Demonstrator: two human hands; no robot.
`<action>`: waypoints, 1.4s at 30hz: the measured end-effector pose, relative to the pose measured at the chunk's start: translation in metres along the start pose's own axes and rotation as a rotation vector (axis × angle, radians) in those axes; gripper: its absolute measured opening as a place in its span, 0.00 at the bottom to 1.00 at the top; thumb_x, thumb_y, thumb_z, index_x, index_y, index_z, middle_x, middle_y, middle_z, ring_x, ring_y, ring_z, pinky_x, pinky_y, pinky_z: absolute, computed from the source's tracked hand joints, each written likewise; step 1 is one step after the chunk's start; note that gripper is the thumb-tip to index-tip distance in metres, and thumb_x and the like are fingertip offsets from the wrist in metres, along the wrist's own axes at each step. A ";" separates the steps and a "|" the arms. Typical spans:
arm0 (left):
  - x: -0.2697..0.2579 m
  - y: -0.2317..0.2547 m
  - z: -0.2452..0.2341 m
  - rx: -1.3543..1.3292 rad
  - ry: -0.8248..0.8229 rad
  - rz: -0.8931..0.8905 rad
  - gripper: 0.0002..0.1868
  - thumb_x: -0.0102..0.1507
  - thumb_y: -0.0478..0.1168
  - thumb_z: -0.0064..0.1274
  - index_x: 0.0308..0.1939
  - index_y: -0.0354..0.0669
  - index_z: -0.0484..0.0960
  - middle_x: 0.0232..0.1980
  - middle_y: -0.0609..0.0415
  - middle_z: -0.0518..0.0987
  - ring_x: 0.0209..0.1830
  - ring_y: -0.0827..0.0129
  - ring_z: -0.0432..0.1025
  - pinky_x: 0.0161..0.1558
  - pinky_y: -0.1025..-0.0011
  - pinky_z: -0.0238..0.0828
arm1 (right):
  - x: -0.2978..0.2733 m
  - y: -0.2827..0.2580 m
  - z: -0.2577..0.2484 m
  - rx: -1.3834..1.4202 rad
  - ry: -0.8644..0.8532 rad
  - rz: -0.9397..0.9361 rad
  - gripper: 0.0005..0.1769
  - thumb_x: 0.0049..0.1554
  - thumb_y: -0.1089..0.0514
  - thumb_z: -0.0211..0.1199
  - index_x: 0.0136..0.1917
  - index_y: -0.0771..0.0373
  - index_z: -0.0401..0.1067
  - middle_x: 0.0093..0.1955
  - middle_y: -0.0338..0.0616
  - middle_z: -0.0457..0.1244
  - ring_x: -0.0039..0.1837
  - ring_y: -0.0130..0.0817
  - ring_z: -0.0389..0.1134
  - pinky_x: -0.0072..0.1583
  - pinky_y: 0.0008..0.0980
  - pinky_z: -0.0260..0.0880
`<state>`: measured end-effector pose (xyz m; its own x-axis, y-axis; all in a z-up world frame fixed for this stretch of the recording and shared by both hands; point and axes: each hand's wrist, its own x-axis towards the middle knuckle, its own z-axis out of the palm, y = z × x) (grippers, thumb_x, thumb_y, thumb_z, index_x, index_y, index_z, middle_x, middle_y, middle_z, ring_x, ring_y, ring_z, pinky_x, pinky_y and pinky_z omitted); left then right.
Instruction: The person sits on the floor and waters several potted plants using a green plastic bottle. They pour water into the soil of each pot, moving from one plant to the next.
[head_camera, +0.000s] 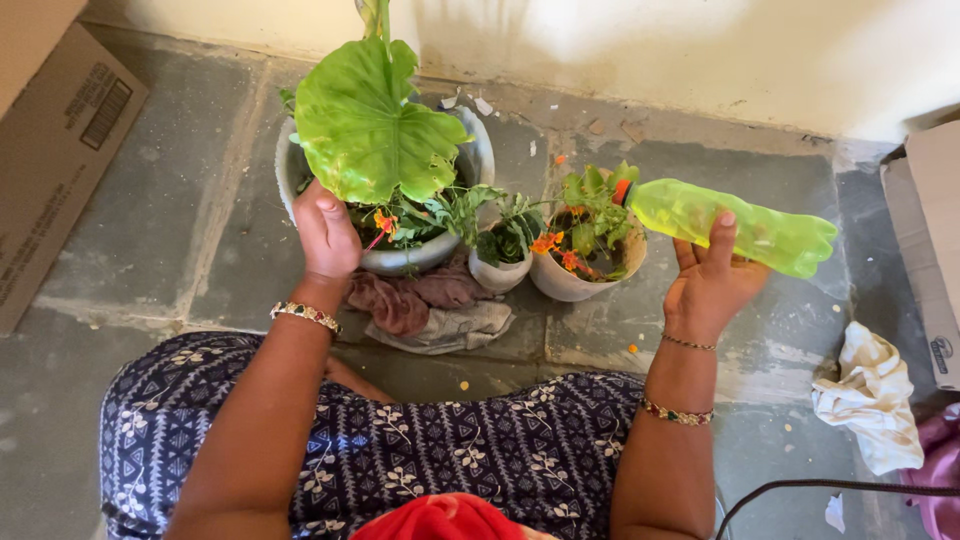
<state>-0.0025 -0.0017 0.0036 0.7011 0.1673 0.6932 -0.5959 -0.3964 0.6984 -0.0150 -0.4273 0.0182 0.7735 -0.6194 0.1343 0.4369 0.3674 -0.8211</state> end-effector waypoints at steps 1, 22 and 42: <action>0.000 0.000 0.000 0.005 0.000 -0.007 0.47 0.76 0.71 0.24 0.54 0.23 0.76 0.45 0.41 0.80 0.46 0.59 0.76 0.51 0.64 0.71 | 0.000 0.000 0.000 0.002 -0.001 -0.001 0.28 0.64 0.61 0.68 0.72 0.61 0.57 0.64 0.50 0.66 0.60 0.45 0.75 0.56 0.45 0.84; -0.002 -0.003 0.002 0.038 -0.017 -0.007 0.39 0.76 0.66 0.32 0.50 0.29 0.79 0.44 0.39 0.80 0.44 0.50 0.77 0.48 0.60 0.71 | 0.002 -0.014 -0.009 0.113 -0.168 0.115 0.33 0.65 0.46 0.68 0.71 0.71 0.62 0.69 0.58 0.64 0.69 0.57 0.72 0.68 0.55 0.79; -0.001 -0.001 0.000 0.073 -0.003 -0.005 0.37 0.75 0.66 0.32 0.33 0.32 0.65 0.31 0.40 0.64 0.31 0.47 0.62 0.37 0.57 0.59 | -0.075 -0.019 0.060 0.004 -0.292 0.035 0.33 0.66 0.59 0.70 0.75 0.63 0.53 0.67 0.52 0.64 0.64 0.48 0.73 0.57 0.46 0.83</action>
<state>-0.0026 -0.0014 0.0019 0.7053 0.1669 0.6890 -0.5621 -0.4607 0.6869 -0.0535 -0.3462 0.0567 0.8873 -0.3809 0.2601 0.4088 0.3882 -0.8260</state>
